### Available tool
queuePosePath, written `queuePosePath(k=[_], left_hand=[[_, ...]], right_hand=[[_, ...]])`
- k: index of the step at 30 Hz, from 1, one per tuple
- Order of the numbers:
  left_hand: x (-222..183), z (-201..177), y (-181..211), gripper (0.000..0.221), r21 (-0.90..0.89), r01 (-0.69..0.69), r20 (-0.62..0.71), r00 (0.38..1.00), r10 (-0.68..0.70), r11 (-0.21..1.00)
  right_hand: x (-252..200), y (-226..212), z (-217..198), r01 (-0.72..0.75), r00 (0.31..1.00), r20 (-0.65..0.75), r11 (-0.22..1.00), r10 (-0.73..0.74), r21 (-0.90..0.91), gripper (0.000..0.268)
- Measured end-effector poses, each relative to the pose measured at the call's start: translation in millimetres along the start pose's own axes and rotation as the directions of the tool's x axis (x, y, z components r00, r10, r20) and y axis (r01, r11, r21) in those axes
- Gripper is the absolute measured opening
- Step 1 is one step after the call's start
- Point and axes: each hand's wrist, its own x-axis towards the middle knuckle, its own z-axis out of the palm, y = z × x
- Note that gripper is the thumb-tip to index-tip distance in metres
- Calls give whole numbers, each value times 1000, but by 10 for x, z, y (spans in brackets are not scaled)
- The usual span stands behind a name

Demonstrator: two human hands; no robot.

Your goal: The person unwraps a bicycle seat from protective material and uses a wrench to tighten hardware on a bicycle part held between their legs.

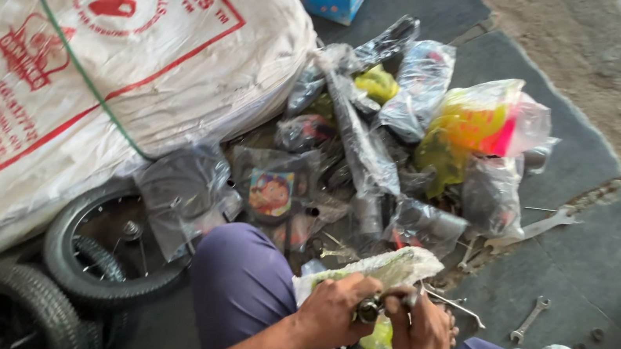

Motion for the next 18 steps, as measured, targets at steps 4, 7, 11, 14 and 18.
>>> queuePosePath(k=[4,7,11,14,18], left_hand=[[-12,27,29,39,-7,13,21,1000,-13,1000],[14,3,55,48,5,42,38,998,-43,999],[16,-19,79,43,31,12,24,1000,-13,999],[33,-6,57,39,22,14,43,999,-14,1000],[25,-1,7,41,47,-16,44,999,14,999]], right_hand=[[67,19,13,-377,926,76,896,370,235,16],[24,75,30,-273,960,44,895,275,354,18],[96,169,108,-488,840,220,514,496,705,21],[104,173,61,-595,803,281,691,525,411,23],[173,243,90,-611,778,359,486,516,625,23]])
